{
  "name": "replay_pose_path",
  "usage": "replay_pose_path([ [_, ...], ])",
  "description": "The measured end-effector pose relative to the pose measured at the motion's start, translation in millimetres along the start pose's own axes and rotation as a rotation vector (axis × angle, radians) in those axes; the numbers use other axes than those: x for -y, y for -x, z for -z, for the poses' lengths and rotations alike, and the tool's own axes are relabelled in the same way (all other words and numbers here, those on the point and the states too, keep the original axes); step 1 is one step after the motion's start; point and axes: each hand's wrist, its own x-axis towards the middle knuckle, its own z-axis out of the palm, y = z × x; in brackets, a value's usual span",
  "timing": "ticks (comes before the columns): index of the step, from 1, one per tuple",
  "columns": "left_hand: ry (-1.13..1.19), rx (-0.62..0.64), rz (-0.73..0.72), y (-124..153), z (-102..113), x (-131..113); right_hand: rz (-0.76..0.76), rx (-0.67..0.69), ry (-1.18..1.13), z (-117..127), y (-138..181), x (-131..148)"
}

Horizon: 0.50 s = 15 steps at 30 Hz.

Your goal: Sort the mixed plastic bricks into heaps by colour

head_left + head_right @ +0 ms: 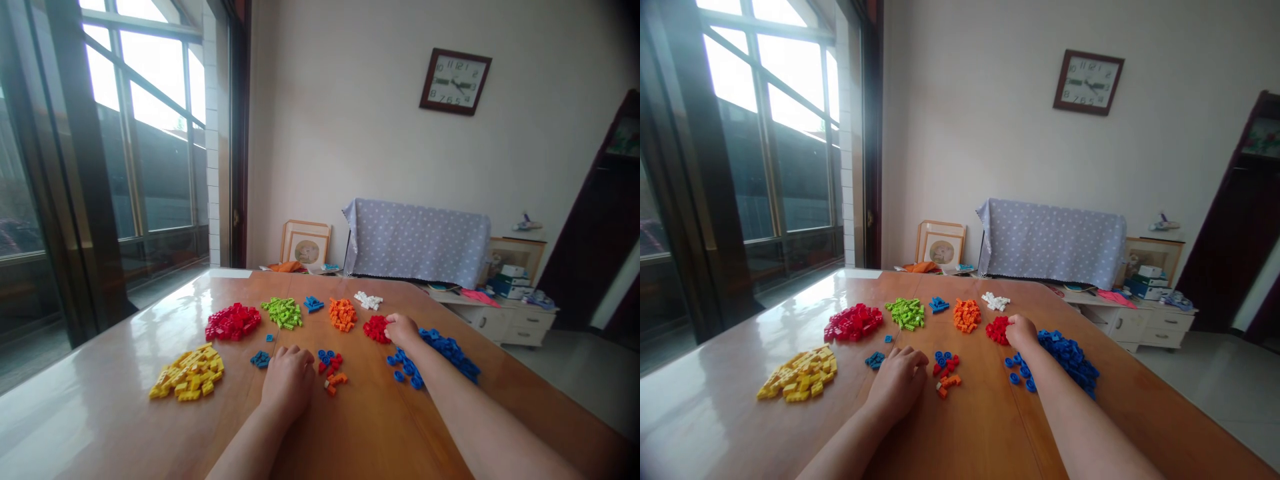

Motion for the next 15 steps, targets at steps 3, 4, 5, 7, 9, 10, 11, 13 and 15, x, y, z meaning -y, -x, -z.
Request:
replay_pose_path([
  [3, -0.001, -0.011, -0.005, 0, -1, 1, 0.025, 0.000, -0.014, 4, 5, 2],
  [4, 0.001, -0.017, -0.007, 0, -2, 1, 0.039, 0.003, -0.018, 5, 8, 4],
  [5, 0.002, -0.022, -0.008, 0, -2, 1, 0.057, 0.009, -0.021, 6, 10, 6],
  [7, 0.002, -0.026, -0.008, 0, -2, 1, 0.105, 0.028, -0.027, 6, 17, 12],
  [9, -0.002, -0.023, -0.005, 0, -2, 1, 0.165, 0.058, -0.033, 3, 26, 20],
  [10, -0.003, -0.019, -0.002, 0, -1, 1, 0.196, 0.077, -0.035, -1, 31, 25],
  [11, -0.003, -0.013, 0.001, 1, -1, 0, 0.229, 0.100, -0.037, -5, 37, 29],
  [13, -0.002, 0.000, 0.010, 1, 0, -1, 0.301, 0.158, -0.040, -14, 50, 39],
  [15, -0.001, 0.008, 0.015, 1, 1, -1, 0.383, 0.225, -0.045, -23, 63, 47],
])
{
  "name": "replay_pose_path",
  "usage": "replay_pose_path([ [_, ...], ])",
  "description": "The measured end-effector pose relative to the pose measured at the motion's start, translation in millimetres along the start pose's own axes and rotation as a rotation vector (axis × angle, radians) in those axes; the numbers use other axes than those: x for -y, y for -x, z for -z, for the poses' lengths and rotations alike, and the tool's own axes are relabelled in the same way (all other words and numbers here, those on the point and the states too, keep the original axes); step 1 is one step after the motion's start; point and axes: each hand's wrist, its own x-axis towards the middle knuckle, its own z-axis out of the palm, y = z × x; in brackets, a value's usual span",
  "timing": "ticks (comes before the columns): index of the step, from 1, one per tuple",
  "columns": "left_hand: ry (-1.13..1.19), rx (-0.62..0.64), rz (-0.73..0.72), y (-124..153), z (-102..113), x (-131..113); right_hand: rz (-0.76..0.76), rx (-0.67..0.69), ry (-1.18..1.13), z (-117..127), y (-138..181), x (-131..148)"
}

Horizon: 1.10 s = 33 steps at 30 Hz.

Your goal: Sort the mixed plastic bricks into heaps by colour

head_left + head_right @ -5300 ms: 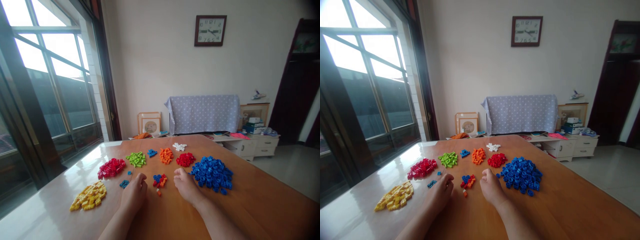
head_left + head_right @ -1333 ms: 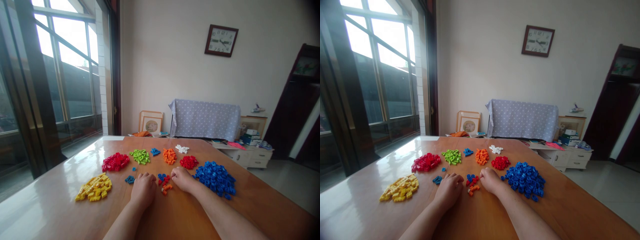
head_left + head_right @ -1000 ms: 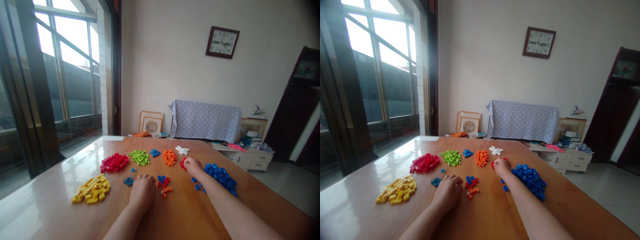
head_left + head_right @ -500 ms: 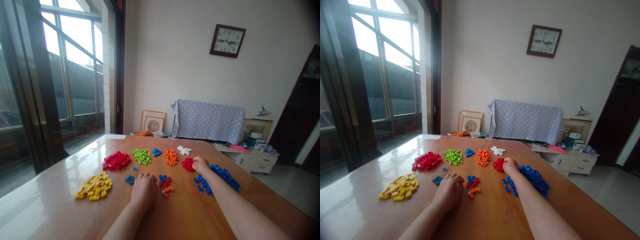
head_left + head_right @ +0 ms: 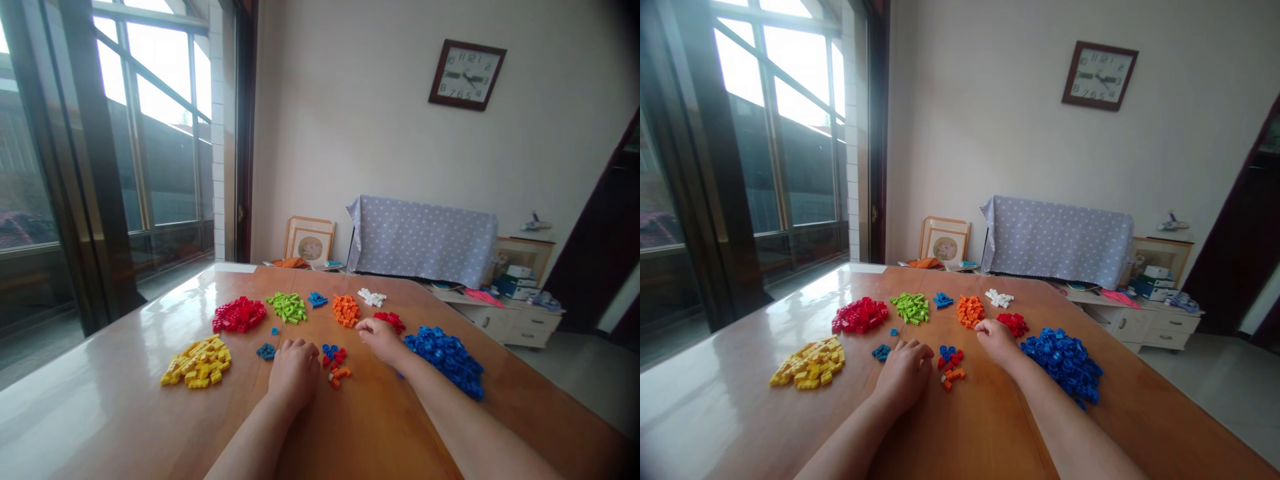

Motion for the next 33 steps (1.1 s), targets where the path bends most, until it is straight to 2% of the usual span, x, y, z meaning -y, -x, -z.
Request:
replay_pose_path([
  [4, 0.006, -0.010, 0.000, 0, -2, 1, 0.166, 0.173, 0.046, -15, 14, 18],
  [8, 0.007, -0.039, -0.019, 0, -5, 4, 0.206, 0.257, 0.114, -19, 21, 24],
  [17, 0.007, -0.055, -0.028, 0, -6, 4, 0.139, 0.231, 0.145, -17, 20, 17],
  [33, -0.014, -0.045, -0.030, 0, -4, 2, 0.174, 0.139, 0.158, -27, 23, 14],
])
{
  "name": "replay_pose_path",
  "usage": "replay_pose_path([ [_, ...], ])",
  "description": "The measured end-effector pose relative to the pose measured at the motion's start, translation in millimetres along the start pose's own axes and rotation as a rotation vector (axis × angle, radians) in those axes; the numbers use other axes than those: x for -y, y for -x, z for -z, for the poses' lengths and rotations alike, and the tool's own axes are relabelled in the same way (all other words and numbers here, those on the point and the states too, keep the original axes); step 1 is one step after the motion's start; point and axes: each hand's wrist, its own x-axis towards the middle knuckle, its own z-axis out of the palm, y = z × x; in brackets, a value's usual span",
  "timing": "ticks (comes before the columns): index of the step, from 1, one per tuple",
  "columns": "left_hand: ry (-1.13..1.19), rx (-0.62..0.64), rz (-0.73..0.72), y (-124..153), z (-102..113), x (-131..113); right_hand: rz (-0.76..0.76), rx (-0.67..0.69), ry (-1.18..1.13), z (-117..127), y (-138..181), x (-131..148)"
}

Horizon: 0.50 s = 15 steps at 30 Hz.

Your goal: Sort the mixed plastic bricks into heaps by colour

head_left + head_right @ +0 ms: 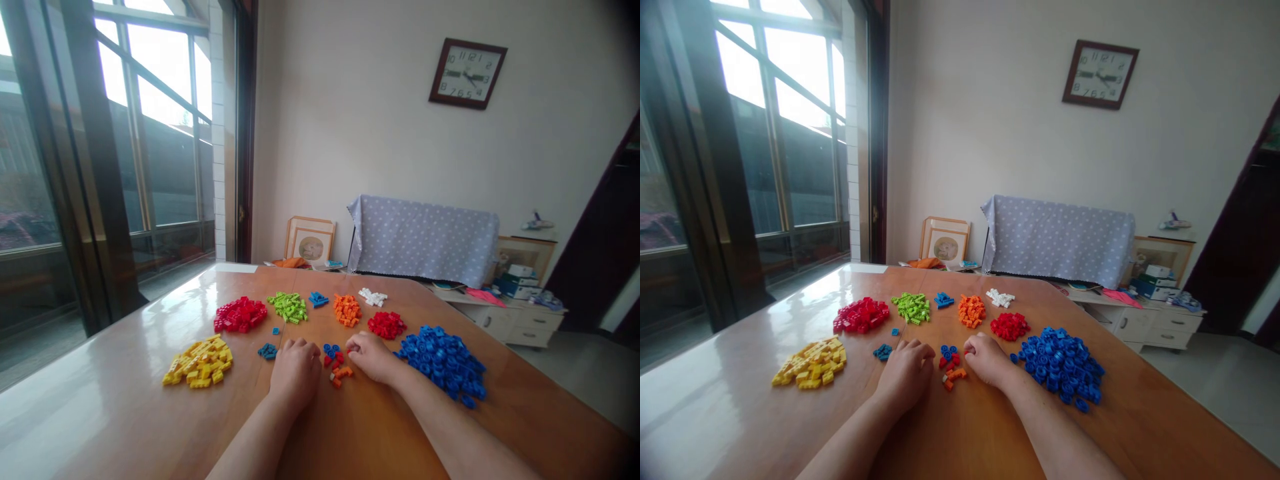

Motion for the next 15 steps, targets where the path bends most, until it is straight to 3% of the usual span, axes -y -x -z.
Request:
replay_pose_path([
  [7, -0.011, -0.005, -0.012, -1, 1, 0, -0.028, -0.038, 0.037, 7, -4, -3],
  [15, 0.007, -0.001, 0.002, -1, 1, 0, -0.330, -0.230, 0.105, 55, -34, -63],
])
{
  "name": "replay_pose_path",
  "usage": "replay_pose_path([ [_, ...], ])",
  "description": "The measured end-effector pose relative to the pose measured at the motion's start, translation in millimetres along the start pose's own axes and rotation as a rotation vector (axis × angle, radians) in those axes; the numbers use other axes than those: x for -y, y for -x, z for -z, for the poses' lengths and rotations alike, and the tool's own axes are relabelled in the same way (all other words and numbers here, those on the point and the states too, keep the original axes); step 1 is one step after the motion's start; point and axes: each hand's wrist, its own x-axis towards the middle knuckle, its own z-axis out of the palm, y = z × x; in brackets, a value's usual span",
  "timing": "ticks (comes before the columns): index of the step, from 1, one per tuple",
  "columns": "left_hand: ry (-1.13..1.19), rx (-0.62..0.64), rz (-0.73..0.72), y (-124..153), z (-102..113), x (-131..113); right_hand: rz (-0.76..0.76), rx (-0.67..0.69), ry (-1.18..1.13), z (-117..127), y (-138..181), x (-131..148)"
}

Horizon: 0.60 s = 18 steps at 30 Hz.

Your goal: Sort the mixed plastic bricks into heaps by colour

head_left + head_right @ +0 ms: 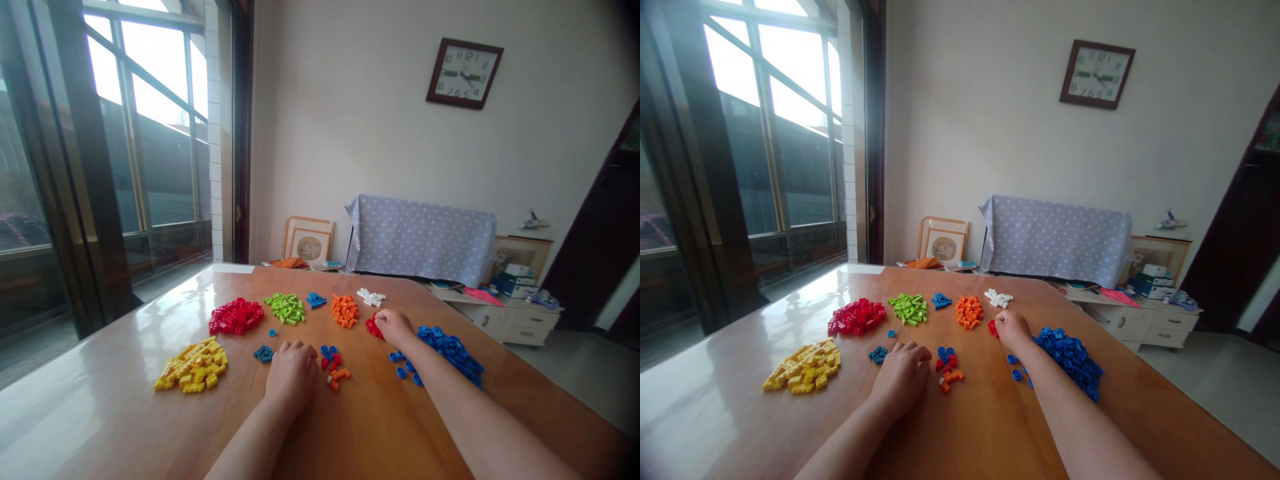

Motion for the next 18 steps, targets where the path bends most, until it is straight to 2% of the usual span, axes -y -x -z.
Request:
replay_pose_path([
  [3, 0.006, 0.001, 0.003, -1, 0, 0, -0.083, -0.033, 0.024, 5, -15, -17],
  [8, 0.005, 0.008, 0.004, 0, 0, 0, -0.135, -0.054, 0.023, 0, -29, -32],
  [18, -0.003, 0.017, 0.006, 1, 2, -2, -0.159, -0.079, 0.039, -7, -23, -44],
])
